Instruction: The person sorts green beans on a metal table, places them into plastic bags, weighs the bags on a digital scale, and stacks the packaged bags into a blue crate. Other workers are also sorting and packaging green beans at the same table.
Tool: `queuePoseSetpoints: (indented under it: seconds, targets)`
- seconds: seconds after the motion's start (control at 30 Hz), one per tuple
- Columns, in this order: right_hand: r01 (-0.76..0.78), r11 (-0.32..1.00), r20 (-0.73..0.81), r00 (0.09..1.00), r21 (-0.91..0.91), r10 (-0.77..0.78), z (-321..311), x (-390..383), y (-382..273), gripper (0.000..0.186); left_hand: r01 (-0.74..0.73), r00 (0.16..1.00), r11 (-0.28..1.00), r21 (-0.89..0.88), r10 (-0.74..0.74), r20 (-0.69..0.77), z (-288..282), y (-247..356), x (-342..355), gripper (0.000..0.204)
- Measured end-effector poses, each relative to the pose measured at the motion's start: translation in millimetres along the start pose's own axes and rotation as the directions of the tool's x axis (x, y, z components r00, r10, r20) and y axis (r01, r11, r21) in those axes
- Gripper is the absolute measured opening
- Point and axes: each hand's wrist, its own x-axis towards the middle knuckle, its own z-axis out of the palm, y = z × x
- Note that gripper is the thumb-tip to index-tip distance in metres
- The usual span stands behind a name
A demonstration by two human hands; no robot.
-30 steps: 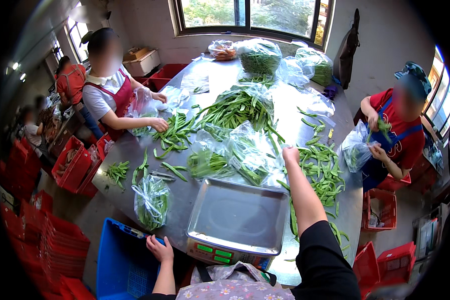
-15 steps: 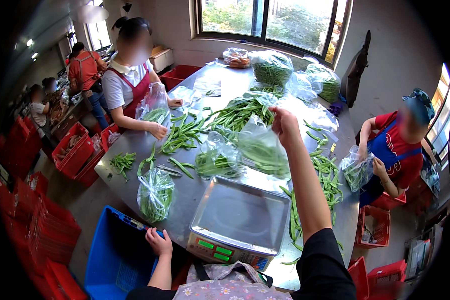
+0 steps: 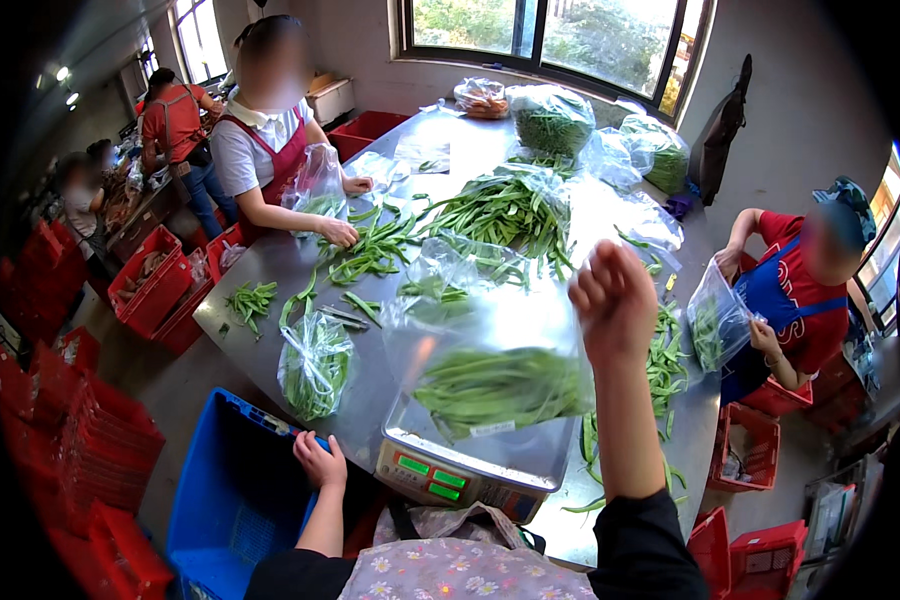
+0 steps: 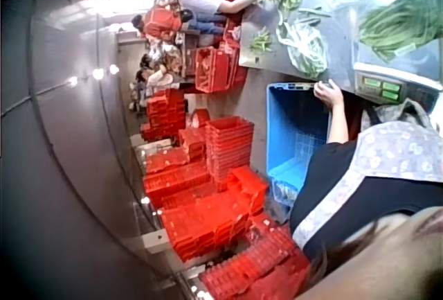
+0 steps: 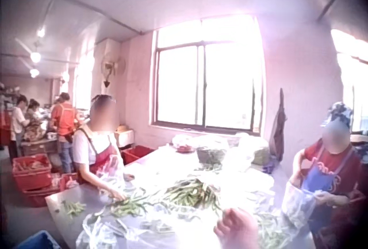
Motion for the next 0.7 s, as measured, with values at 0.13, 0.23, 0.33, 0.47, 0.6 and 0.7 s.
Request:
queuePoseSetpoints:
  seconds: [0.13,0.23,0.33,0.47,0.6,0.7]
  targets:
    - [0.014,0.966,-0.103,0.994,-0.258,-0.042,-52,-79,23,0.018,-0.031,1.0,0.999,-0.014,0.031,-0.004,6,2,1,0.037]
    - [-0.165,0.813,-0.325,0.945,-0.558,-0.03,-78,-118,39,0.019,-0.039,0.999,0.999,-0.001,0.039,-0.014,2,3,4,0.037]
    - [-0.186,0.647,-0.362,0.92,-0.74,-0.148,-91,-142,36,0.016,-0.028,1.0,1.0,-0.001,0.028,-0.005,2,2,-2,0.037]
    - [-0.23,0.588,-0.418,0.885,-0.775,-0.204,-105,-160,30,0.011,-0.025,1.0,1.0,0.009,0.025,-0.008,6,0,-2,0.037]
    - [-0.242,0.641,-0.45,0.875,-0.729,-0.181,-113,-169,35,0.009,-0.034,0.999,0.999,0.015,0.034,-0.001,6,-1,-2,0.038]
    - [-0.144,0.62,-0.345,0.913,-0.771,-0.217,-119,-162,40,0.027,-0.099,0.995,0.994,0.055,0.099,-0.007,10,-7,2,0.041]
